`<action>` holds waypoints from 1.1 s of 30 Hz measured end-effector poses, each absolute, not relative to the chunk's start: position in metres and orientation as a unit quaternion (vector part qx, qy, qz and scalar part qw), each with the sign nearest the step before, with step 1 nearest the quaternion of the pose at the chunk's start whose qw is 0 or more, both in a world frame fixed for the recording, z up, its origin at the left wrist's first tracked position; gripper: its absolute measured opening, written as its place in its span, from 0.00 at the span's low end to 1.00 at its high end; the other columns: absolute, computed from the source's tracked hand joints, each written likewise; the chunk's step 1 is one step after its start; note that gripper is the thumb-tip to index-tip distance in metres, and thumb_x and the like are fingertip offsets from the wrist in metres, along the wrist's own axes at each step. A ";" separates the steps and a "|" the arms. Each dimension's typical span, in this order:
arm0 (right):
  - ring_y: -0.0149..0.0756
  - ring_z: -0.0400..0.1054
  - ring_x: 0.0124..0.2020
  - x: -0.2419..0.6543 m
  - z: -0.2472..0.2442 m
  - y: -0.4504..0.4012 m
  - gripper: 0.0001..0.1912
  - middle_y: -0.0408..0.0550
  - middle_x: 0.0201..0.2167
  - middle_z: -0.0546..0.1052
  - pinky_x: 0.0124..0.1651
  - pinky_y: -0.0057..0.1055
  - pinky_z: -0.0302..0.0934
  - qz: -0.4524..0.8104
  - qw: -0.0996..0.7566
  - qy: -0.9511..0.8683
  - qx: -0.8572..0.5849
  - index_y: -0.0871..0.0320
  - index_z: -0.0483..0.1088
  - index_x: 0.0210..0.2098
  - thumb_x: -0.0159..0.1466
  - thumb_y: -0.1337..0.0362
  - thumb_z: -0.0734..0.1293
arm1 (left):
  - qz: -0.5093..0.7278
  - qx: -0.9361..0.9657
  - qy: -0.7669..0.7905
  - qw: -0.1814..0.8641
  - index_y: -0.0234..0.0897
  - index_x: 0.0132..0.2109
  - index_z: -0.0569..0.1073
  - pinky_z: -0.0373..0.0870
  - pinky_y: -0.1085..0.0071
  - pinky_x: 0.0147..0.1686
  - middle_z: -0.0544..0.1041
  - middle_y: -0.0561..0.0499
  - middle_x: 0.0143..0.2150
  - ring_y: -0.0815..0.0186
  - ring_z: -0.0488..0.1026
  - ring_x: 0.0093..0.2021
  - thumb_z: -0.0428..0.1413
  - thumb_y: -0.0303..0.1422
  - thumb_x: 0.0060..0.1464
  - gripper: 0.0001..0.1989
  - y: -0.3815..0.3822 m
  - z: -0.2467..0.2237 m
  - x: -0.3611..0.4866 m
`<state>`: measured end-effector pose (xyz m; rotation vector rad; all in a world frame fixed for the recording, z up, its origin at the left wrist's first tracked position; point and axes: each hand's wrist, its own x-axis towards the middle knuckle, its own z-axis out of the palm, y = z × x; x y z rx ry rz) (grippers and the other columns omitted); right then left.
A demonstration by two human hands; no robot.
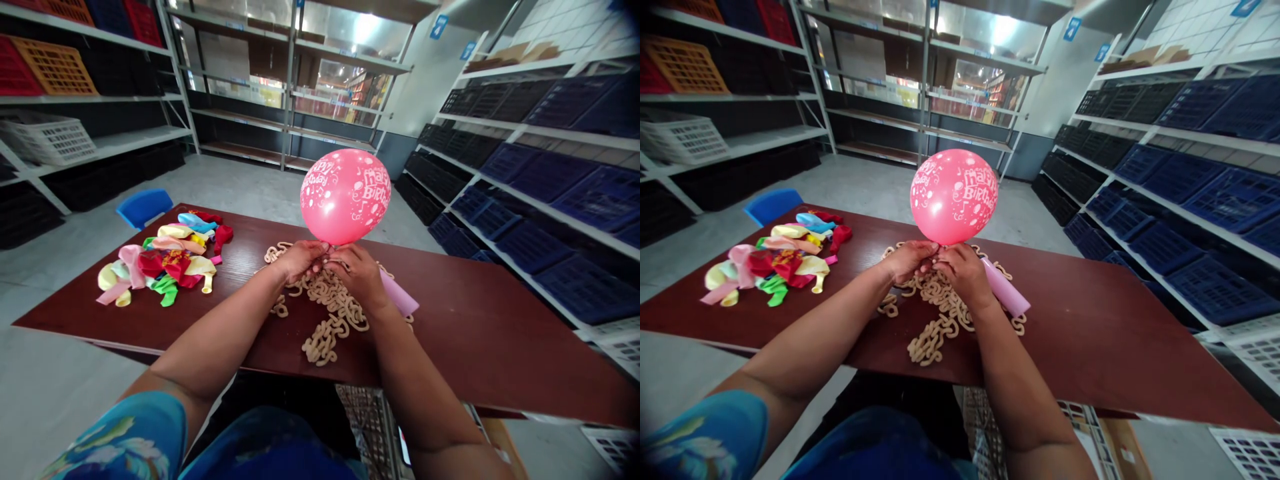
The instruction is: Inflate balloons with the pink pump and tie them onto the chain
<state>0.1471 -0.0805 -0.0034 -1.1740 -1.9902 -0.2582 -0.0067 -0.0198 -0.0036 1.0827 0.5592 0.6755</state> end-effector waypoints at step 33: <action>0.31 0.70 0.31 0.108 0.049 -0.077 0.11 0.45 0.31 0.77 0.35 0.29 0.65 0.228 0.520 -0.653 -0.501 0.57 0.70 0.33 0.55 0.56 0.67 | 0.445 0.667 0.331 0.498 0.37 0.25 0.68 0.52 0.77 0.20 0.64 0.54 0.19 0.71 0.58 0.20 0.53 0.29 0.50 0.07 0.006 -0.021 -0.012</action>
